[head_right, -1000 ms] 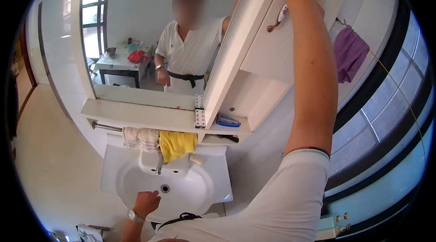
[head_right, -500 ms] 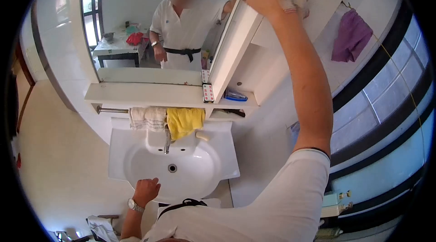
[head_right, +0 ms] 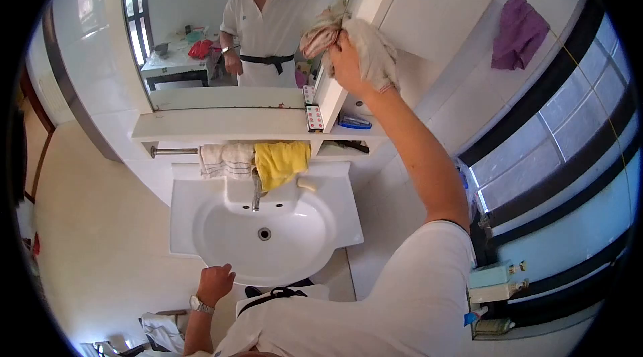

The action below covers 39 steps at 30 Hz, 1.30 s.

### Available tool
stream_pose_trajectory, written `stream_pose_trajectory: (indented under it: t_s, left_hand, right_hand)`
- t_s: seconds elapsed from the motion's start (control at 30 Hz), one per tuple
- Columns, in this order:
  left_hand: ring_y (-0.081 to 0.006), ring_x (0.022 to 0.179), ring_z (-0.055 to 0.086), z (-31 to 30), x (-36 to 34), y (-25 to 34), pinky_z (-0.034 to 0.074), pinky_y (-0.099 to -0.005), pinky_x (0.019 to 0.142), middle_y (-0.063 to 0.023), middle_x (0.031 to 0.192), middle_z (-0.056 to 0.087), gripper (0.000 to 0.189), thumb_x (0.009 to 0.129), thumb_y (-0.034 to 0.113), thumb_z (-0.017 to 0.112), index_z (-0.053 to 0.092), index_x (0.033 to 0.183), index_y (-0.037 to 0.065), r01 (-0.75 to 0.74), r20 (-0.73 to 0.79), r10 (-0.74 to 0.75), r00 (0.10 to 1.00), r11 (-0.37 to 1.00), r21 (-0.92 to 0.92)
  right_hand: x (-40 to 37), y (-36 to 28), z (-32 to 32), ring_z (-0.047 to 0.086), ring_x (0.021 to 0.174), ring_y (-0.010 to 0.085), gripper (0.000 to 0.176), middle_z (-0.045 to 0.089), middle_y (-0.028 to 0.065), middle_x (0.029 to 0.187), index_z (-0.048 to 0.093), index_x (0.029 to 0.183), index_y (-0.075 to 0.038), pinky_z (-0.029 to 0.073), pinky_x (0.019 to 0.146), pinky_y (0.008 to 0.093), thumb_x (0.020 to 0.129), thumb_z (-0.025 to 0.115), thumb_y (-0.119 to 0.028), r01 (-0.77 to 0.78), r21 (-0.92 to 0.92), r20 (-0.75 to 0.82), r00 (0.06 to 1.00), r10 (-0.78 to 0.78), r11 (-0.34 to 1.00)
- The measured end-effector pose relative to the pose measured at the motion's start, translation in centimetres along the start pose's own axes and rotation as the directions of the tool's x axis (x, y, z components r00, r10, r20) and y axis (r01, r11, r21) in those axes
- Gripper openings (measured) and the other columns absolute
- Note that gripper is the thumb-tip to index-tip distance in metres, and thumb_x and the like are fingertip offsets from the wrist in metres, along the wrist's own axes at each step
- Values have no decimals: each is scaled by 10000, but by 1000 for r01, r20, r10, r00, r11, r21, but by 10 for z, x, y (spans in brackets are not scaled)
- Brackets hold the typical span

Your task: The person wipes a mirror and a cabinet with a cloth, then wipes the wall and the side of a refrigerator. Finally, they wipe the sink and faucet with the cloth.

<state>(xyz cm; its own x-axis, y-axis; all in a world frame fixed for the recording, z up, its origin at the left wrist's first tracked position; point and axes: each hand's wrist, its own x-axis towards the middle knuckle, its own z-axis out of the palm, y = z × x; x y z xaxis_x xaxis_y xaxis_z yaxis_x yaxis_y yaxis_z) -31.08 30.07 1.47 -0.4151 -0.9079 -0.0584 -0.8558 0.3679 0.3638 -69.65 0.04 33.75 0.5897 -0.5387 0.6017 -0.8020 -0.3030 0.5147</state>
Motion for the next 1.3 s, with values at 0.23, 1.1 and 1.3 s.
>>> stream_pose_trajectory:
  t_s: [0.23, 1.1, 1.3]
  left_hand:
    - [-314, 589, 608, -2, -10, -2, 480, -433, 531, -128, 606, 595, 190, 789, 248, 611, 540, 777, 72, 27, 16, -28, 999, 998, 54]
    - [-325, 621, 613, 31, 59, 72, 479, -463, 587, -134, 631, 606, 197, 799, 268, 584, 547, 784, 75, 47, 21, -48, 999, 998, 42]
    - [-335, 598, 607, 27, 73, 89, 477, -450, 544, -143, 613, 598, 214, 790, 284, 608, 552, 793, 77, 18, 15, -19, 1000, 998, 54]
  right_hand:
    - [-47, -30, 15, 466, 1133, 404, 203, 430, 293, 1261, 560, 968, 16, 379, 977, 427, 811, 475, -81, 91, 73, 1, 996, -91, 993]
    - [-47, 149, -71, 496, 1069, 411, 443, 517, 243, 1185, 524, 1175, 39, 400, 916, 455, 766, 547, -127, -283, 95, -655, 705, 274, 955]
    - [32, 161, -131, 527, 868, 448, 251, 570, 252, 927, 557, 931, 53, 416, 749, 469, 784, 490, -139, -329, 190, -642, 671, 371, 925]
